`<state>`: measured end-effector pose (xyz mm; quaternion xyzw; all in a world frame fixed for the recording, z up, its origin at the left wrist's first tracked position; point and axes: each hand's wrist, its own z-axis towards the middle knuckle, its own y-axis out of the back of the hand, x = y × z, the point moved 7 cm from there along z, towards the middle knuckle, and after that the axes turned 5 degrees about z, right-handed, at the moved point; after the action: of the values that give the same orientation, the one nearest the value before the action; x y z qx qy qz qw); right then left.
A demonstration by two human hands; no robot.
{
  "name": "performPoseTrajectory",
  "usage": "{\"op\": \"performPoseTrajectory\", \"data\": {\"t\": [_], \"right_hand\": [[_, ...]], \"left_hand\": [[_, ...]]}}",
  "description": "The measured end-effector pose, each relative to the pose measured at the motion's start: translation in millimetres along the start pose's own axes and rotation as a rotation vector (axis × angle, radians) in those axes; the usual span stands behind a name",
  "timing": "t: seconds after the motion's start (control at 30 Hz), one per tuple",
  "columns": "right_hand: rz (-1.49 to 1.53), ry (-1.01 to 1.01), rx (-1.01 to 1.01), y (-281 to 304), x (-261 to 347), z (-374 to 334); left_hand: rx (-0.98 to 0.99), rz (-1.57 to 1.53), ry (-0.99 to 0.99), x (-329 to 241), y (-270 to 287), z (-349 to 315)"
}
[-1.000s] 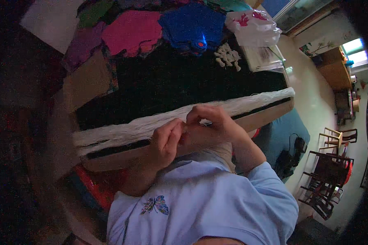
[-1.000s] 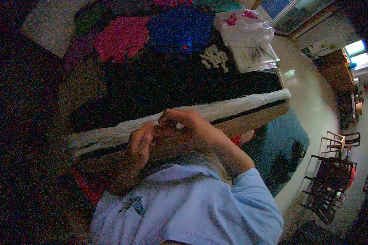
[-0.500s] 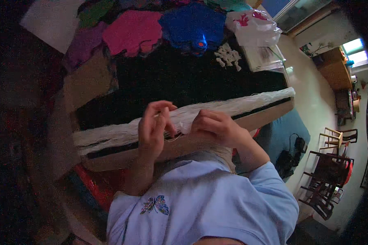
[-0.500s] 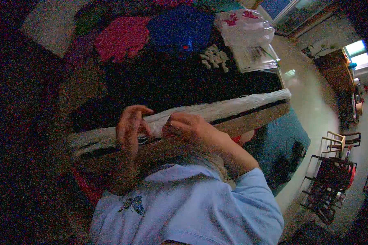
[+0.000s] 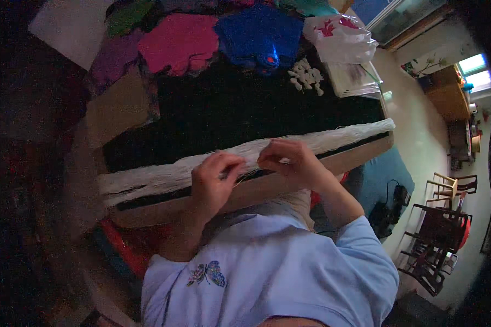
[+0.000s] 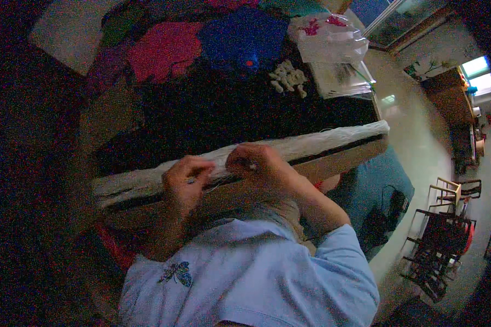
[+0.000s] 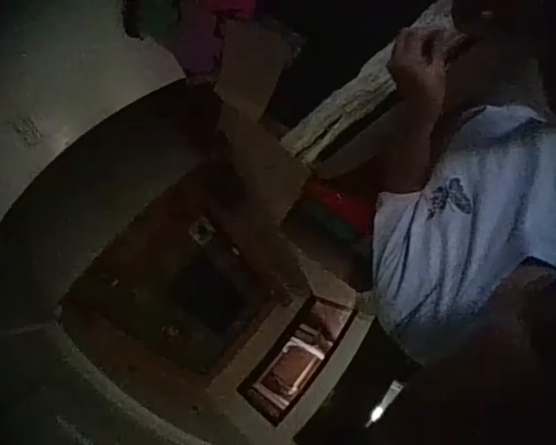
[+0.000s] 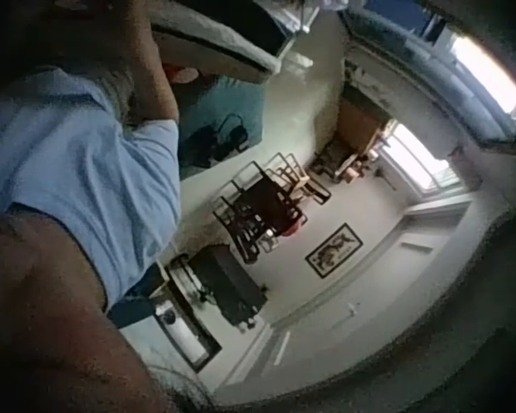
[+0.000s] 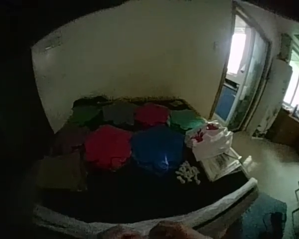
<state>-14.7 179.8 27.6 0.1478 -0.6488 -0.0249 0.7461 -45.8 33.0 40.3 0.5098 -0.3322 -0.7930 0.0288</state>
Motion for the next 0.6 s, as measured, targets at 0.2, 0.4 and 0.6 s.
{"op": "performPoseTrajectory", "data": {"t": [0.2,0.4,0.6], "right_hand": [[-0.550,0.422,-0.093,13,52,8],[-0.236,0.362,-0.066,-13,4,10],[-0.288,0.299,-0.036,-27,11,3]], "left_hand": [[0.266,-0.193,0.100,4,-10,-7],[0.087,-0.604,0.112,5,-7,-1],[-0.063,-0.617,0.168,16,-5,0]]}}
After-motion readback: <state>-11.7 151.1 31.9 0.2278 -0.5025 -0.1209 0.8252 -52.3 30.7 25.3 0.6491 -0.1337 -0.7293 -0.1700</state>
